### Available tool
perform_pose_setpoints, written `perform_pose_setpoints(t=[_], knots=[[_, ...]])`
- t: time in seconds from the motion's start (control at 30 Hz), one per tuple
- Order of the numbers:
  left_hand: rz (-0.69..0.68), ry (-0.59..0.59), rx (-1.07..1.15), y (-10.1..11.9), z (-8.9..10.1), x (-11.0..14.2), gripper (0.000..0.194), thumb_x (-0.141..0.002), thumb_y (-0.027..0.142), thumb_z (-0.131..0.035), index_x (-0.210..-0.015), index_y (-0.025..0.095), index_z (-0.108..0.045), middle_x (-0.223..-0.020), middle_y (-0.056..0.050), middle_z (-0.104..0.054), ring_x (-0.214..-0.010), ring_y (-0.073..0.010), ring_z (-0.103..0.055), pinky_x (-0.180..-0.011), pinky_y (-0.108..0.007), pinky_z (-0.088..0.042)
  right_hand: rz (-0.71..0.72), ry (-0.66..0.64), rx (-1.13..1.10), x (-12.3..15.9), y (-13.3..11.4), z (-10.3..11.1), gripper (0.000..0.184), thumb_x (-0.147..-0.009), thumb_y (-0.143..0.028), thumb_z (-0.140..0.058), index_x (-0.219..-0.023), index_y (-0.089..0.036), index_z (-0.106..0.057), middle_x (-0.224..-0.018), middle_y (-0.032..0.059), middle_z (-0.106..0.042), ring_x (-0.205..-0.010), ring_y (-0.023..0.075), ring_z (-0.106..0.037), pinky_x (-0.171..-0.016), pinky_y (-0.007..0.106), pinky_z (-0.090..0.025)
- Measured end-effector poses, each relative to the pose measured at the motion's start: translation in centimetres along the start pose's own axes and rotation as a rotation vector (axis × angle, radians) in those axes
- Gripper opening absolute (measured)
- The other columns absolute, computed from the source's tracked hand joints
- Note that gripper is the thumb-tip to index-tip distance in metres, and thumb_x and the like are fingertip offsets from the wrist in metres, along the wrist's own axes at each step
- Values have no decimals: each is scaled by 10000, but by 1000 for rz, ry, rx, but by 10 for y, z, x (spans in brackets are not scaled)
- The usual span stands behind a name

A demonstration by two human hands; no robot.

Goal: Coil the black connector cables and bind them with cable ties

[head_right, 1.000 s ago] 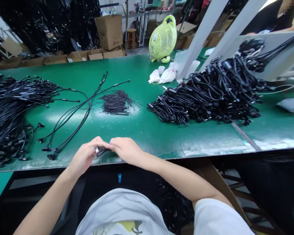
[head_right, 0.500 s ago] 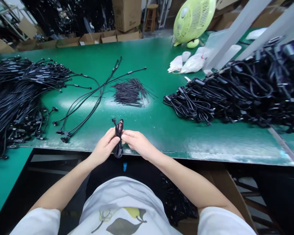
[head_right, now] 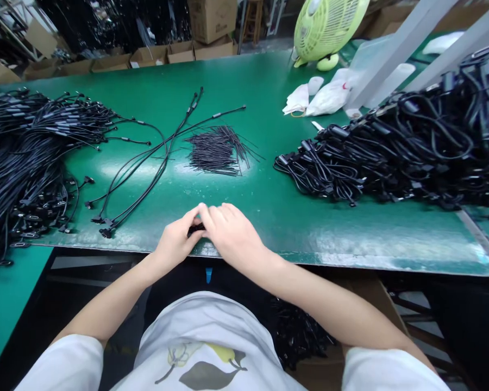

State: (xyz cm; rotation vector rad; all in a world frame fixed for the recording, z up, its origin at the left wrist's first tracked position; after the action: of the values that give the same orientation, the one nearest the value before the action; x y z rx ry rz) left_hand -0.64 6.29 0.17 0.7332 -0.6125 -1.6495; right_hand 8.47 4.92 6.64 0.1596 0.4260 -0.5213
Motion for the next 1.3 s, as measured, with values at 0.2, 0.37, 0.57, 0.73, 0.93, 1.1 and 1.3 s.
perform_pose_setpoints(t=[0.2,0.37,0.57,0.73,0.93,1.1,1.3], knots=[[-188,159,-169,13,36,4,505,-902,347,-574,-1373,196,-474,-1408,-153,-524,-1333,-283,-457,-1121,-464,-337,-38,61,61,1,21,-16,285,-985,-330,-457,-775,-173,-568,-682,14,-571,-589,137,-500,-571,284,-315],[103,89,262,-23,52,2,538,-899,410,-567,-1392,220,-464,-1360,-125,-564,-1216,-254,-559,-1018,-393,-461,-84,207,50,13,31,-2,169,-965,-293,-510,-874,-169,-581,-805,31,-653,-667,135,-512,-642,264,-337],[280,114,585,-41,24,-3,351,-898,356,-567,-1196,179,-624,-1233,-95,-633,-930,-186,-678,-846,-298,-544,-96,51,53,0,24,-32,251,-973,-286,-478,-1075,-97,-607,-884,84,-657,-748,184,-533,-711,306,-357],[98,161,289,-24,27,-13,334,-949,358,-483,-1240,223,-576,-1193,-85,-635,-1046,-195,-625,-895,-325,-520,-22,16,135,-4,15,-51,349,-982,-207,-441,-1282,-58,-535,-721,32,-583,-640,163,-481,-626,319,-314],[-124,417,-95,0,48,-15,186,-930,350,-515,-880,184,-582,-1107,-109,-641,-1074,-214,-593,-940,-382,-473,-90,-15,125,-9,13,-59,399,-999,-236,-406,-1364,-90,-473,-786,39,-591,-652,157,-474,-598,321,-299],[-105,535,251,-6,36,-22,223,-944,384,-456,-817,201,-459,-1102,-105,-608,-1070,-202,-591,-928,-383,-476,-98,52,95,-22,7,-53,347,-1005,-232,-356,-1238,-53,-542,-733,40,-567,-657,165,-493,-620,320,-318],[-10,434,875,-9,22,-39,411,-973,513,-323,-1228,224,-466,-1341,-107,-544,-1309,-209,-484,-1139,-420,-311,-141,155,-62,-19,5,-49,365,-1029,-324,-305,-1055,-76,-570,-701,31,-552,-580,140,-489,-565,275,-346]])
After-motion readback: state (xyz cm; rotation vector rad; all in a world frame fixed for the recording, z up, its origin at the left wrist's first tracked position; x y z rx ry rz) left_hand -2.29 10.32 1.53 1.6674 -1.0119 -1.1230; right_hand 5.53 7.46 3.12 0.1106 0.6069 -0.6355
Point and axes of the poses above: each hand's wrist, its own x-axis away from the middle knuckle, its own z-axis out of the back of the hand, y = z × x, the point moved 10 cm from there along -x, towards the middle knuckle
